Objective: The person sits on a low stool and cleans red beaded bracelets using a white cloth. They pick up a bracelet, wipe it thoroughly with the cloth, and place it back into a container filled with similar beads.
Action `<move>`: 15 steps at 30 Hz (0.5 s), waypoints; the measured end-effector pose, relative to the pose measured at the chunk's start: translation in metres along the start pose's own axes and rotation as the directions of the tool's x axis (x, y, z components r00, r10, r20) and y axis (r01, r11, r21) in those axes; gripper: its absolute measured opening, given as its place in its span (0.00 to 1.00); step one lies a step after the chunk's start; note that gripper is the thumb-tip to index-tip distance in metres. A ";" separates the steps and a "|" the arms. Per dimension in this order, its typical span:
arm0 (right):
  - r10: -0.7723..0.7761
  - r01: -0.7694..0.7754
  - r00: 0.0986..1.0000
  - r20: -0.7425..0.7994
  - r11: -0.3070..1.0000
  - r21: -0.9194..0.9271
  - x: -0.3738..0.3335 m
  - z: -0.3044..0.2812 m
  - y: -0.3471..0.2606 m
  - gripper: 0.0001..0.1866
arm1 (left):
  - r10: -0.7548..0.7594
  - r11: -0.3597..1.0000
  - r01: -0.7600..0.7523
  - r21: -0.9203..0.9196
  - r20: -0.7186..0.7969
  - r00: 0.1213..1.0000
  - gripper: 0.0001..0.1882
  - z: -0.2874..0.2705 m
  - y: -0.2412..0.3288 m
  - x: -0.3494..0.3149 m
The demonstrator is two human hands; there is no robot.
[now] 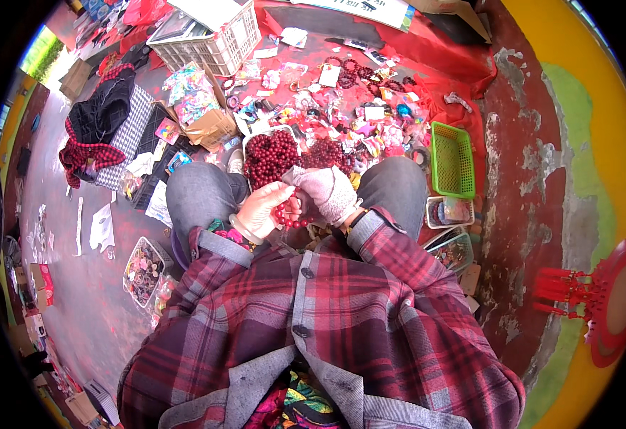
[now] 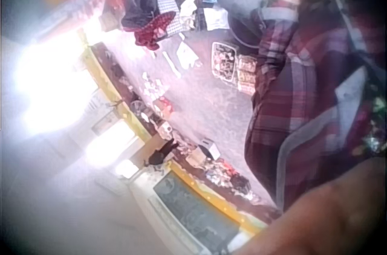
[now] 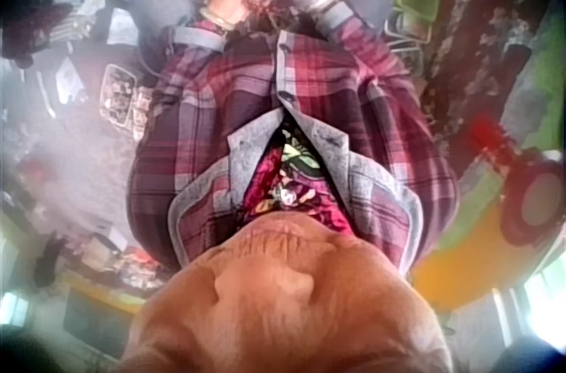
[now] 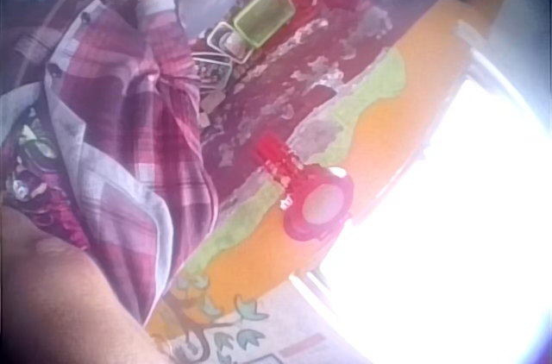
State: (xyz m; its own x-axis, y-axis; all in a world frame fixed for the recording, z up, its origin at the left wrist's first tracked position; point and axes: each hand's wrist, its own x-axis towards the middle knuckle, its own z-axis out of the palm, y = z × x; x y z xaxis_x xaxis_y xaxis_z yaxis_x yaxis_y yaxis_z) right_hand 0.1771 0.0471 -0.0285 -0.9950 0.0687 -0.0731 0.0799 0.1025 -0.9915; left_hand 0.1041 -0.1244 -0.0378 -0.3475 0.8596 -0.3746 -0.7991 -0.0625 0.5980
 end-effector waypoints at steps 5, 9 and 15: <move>0.372 -0.327 0.928 0.008 0.804 0.497 0.004 0.005 -0.006 0.15 | 0.013 0.999 -0.013 -0.034 -0.015 1.000 0.06 -0.005 -0.003 0.001; 0.305 -0.295 0.940 0.153 0.498 0.816 -0.002 0.008 -0.013 0.14 | 0.095 0.980 -0.094 -0.175 0.000 0.995 0.07 -0.008 -0.001 0.004; 0.170 -0.227 0.974 0.151 0.788 0.573 -0.003 0.009 -0.017 0.12 | 0.083 0.974 -0.088 -0.208 -0.032 0.996 0.08 0.003 0.001 0.000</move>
State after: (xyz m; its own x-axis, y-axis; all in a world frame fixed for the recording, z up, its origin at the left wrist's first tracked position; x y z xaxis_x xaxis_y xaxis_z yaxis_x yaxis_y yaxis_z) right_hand 0.1785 0.0365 -0.0122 -0.9644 -0.0655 -0.2563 0.2537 -0.5033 -0.8260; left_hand 0.1043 -0.1229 -0.0351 -0.4281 0.8346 -0.3466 -0.8500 -0.2417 0.4681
